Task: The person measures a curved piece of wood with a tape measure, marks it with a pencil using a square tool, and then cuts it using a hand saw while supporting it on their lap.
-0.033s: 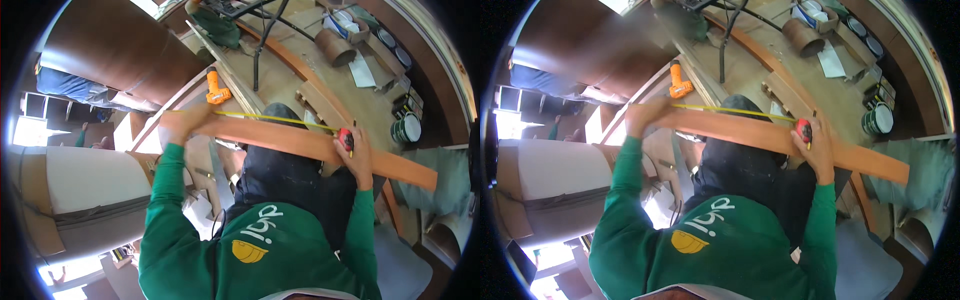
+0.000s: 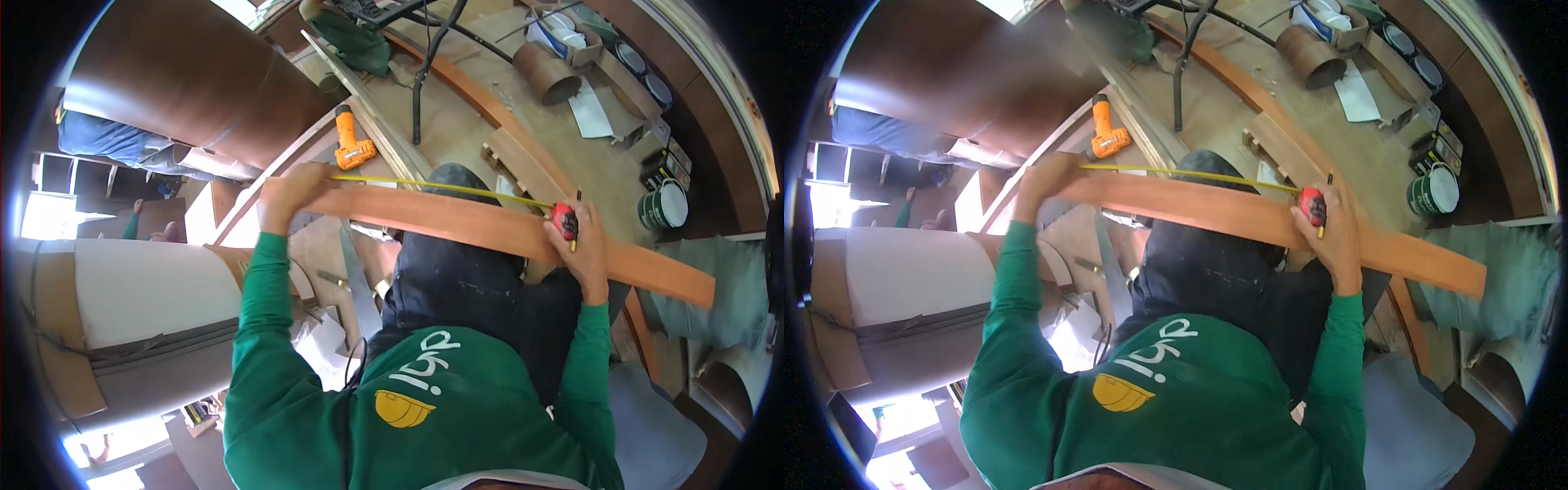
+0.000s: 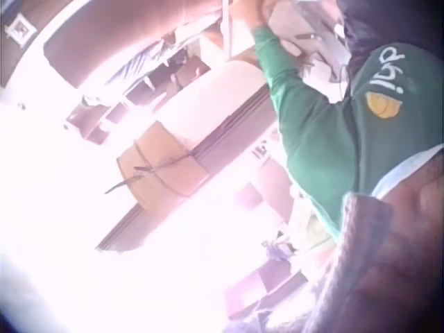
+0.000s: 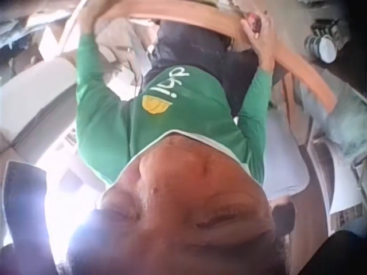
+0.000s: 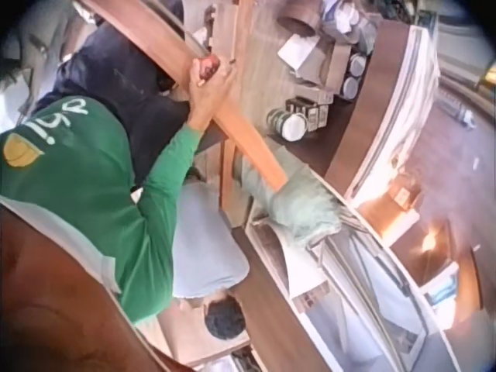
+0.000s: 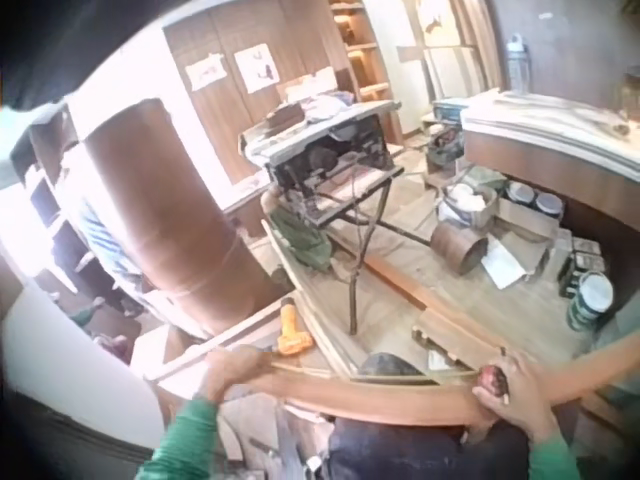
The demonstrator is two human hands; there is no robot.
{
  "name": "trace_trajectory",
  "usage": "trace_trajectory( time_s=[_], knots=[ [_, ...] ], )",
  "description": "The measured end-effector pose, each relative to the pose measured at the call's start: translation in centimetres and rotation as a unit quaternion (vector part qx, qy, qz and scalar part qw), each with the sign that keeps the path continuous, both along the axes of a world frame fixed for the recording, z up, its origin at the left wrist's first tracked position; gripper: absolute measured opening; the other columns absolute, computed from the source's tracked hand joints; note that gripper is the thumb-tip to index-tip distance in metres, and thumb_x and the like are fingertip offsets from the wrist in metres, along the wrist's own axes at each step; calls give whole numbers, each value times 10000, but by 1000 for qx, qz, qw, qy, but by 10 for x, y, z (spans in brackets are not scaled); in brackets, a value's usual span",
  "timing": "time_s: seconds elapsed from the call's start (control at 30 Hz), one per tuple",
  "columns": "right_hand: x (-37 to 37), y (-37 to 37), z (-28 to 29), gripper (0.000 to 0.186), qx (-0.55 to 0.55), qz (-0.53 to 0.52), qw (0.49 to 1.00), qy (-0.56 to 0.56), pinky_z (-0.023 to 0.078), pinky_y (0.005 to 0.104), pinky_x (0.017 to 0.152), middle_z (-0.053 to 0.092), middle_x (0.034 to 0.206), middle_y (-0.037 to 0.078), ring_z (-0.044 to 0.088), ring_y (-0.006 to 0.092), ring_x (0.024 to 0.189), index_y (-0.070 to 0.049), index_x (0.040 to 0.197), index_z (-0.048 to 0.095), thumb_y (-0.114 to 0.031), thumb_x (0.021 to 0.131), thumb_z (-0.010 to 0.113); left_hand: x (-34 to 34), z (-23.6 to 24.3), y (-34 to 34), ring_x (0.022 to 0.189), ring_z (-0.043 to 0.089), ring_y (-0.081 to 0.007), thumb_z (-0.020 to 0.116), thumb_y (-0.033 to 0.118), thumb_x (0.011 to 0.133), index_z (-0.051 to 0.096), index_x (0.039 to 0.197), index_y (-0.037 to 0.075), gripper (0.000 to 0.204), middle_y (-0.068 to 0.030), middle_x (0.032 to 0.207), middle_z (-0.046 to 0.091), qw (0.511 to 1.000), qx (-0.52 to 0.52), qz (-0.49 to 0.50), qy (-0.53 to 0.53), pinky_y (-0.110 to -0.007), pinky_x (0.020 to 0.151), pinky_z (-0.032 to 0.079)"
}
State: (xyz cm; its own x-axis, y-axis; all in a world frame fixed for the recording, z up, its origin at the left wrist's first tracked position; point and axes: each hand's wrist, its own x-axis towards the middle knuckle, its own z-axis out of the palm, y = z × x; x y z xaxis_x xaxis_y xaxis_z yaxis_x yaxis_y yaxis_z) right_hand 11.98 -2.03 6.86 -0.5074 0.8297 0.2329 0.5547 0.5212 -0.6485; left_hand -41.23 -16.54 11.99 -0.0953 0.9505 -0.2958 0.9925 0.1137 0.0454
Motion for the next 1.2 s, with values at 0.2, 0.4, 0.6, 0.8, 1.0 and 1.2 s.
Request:
trace_trajectory(
  time_s=[0.2,0.4,0.6,0.8,1.0,1.2],
  knots=[
    [-45,-9,-9,546,-5,98,994,46,546,444,910,659,1141,173,661,373,1048,-29,1274,652,-296,861,889,92,-7,-8,1046,722,-386,669,230,1005,759,1130,2,275,-224,1074,752,986,55,-124,-99,-469,946,552],
    [-81,-53,21,564,8,143,989,40,542,470,884,626,1094,175,645,387,1008,-18,1252,642,-239,813,919,230,-18,-8,1380,546,-423,583,320,1105,525,1520,14,519,-253,1501,555,896,164,-70,-406,-476,1169,436],
    [-104,-90,20,735,35,214,976,0,550,496,930,608,1209,204,640,427,1103,-41,1386,592,-333,804,934,279,-35,-69,1376,542,-291,535,424,1143,248,1685,49,720,-161,1592,433,591,142,238,-757,-415,1122,491],
    [-125,-101,48,730,18,235,970,54,512,476,1065,649,1345,218,635,420,1250,-20,1429,599,-356,856,902,187,-34,-130,1041,750,-273,608,399,1117,408,1587,94,595,-174,1298,661,664,182,373,-622,-349,746,633],
    [-32,-25,16,470,44,61,995,-71,494,457,1079,685,1331,216,652,397,1230,8,1386,632,-270,1026,748,45,-140,-215,1208,684,-289,713,453,1037,416,1580,-18,777,-239,1354,664,803,250,461,-284,-388,1017,553],
    [33,-7,4,451,-1,-22,984,-177,493,447,1077,693,1305,227,655,381,1231,19,1364,654,-312,1062,702,-2,-193,-192,1325,612,-405,740,412,1006,472,1555,-48,764,-333,1435,600,780,193,465,-373,-449,1137,479]
  ],
)
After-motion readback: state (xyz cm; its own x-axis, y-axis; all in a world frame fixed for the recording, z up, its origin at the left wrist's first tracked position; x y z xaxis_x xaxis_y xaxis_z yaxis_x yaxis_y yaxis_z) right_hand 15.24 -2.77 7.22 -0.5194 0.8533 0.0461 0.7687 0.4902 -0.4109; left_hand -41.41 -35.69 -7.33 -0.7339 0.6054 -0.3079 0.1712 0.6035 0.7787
